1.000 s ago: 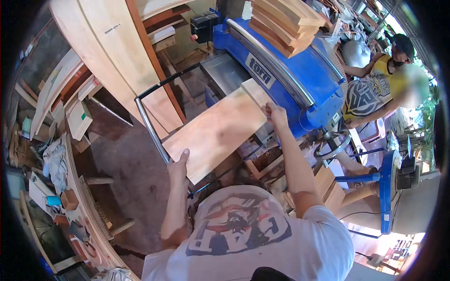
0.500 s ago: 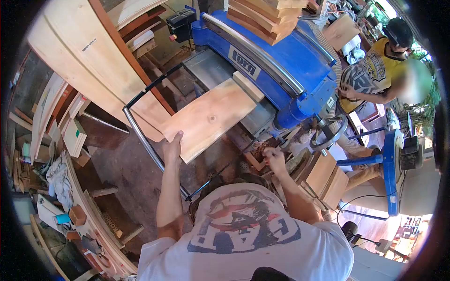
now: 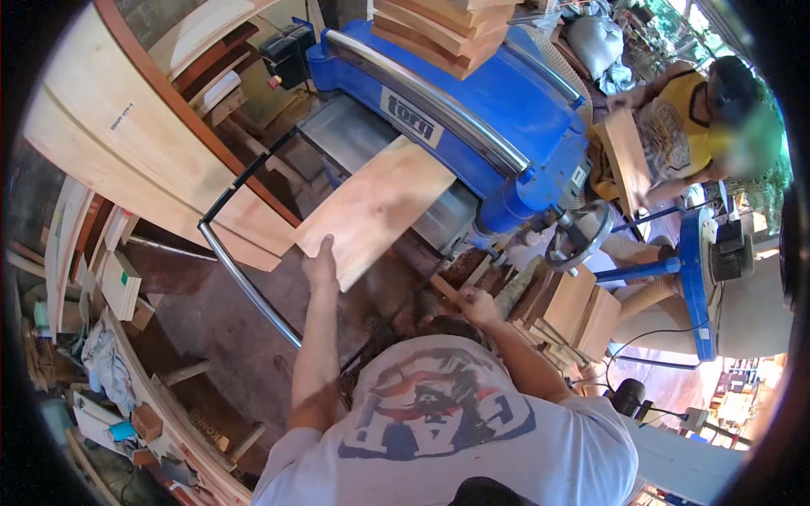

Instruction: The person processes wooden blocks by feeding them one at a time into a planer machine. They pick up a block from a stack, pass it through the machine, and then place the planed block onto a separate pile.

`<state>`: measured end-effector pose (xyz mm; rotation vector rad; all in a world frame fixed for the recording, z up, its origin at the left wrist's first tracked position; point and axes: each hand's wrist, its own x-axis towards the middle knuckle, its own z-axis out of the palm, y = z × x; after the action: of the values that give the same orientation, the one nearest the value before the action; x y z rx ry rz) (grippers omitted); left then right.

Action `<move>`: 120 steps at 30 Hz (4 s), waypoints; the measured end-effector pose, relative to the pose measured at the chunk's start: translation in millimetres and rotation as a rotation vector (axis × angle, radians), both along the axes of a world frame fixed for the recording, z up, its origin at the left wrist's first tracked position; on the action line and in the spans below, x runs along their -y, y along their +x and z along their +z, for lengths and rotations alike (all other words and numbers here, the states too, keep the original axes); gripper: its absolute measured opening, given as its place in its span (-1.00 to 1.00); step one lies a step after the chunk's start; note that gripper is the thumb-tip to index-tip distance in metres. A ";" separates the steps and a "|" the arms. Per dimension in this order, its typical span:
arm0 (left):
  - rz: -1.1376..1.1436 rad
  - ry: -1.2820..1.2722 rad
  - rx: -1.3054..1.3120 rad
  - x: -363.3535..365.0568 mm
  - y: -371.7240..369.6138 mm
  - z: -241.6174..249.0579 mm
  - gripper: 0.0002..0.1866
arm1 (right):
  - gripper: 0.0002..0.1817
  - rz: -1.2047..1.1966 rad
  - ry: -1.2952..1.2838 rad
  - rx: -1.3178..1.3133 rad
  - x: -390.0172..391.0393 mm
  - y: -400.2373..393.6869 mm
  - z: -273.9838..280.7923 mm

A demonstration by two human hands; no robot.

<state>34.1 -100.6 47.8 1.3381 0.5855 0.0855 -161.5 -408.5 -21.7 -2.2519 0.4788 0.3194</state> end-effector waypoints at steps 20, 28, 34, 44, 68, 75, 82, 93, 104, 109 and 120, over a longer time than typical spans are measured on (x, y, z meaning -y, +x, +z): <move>-0.018 0.142 -0.191 52.3 26.6 -14.8 -0.18 | -0.71 -0.045 -0.024 -0.037 15.8 44.6 32.7; -0.022 0.302 -0.153 61.3 47.3 -67.9 -0.23 | -0.68 0.066 0.068 0.019 35.0 54.7 3.4; -0.027 0.287 -0.088 83.0 52.7 -7.5 -0.34 | -0.63 0.056 0.198 0.025 22.6 77.0 20.2; 0.029 0.354 0.092 104.5 67.2 -12.7 -0.37 | -0.63 0.526 -0.044 -0.113 3.9 104.1 100.6; 0.160 -0.126 -0.131 -46.1 -158.4 -57.3 -0.45 | 0.01 -0.861 0.094 0.738 20.0 451.0 373.7; 0.240 -0.208 -0.150 -49.1 -192.4 -24.5 -0.55 | -0.36 -0.809 0.876 0.725 61.2 488.1 363.8; 0.238 -0.211 -0.191 -40.4 -212.8 -29.2 -0.60 | -0.77 -0.712 1.008 0.628 123.5 521.0 346.5; 0.135 -0.224 -0.058 -48.7 -190.8 -7.6 -0.72 | -0.64 -0.623 0.677 0.701 119.1 497.9 359.1; 0.040 -0.515 0.018 -55.3 -162.2 26.3 -0.48 | -0.50 -0.490 1.204 0.717 101.3 352.1 354.7; -0.258 -0.566 0.317 -71.7 -99.4 104.3 -0.40 | -0.39 -0.385 1.061 0.845 64.8 235.3 351.6; -0.235 -0.334 0.123 -47.1 -41.8 74.9 -0.40 | -0.82 -0.086 0.992 0.334 -26.6 136.9 169.2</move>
<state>-7.6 -53.5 122.7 1.0593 0.3185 -0.1175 -24.7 -381.8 147.5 -1.2732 0.1647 0.0870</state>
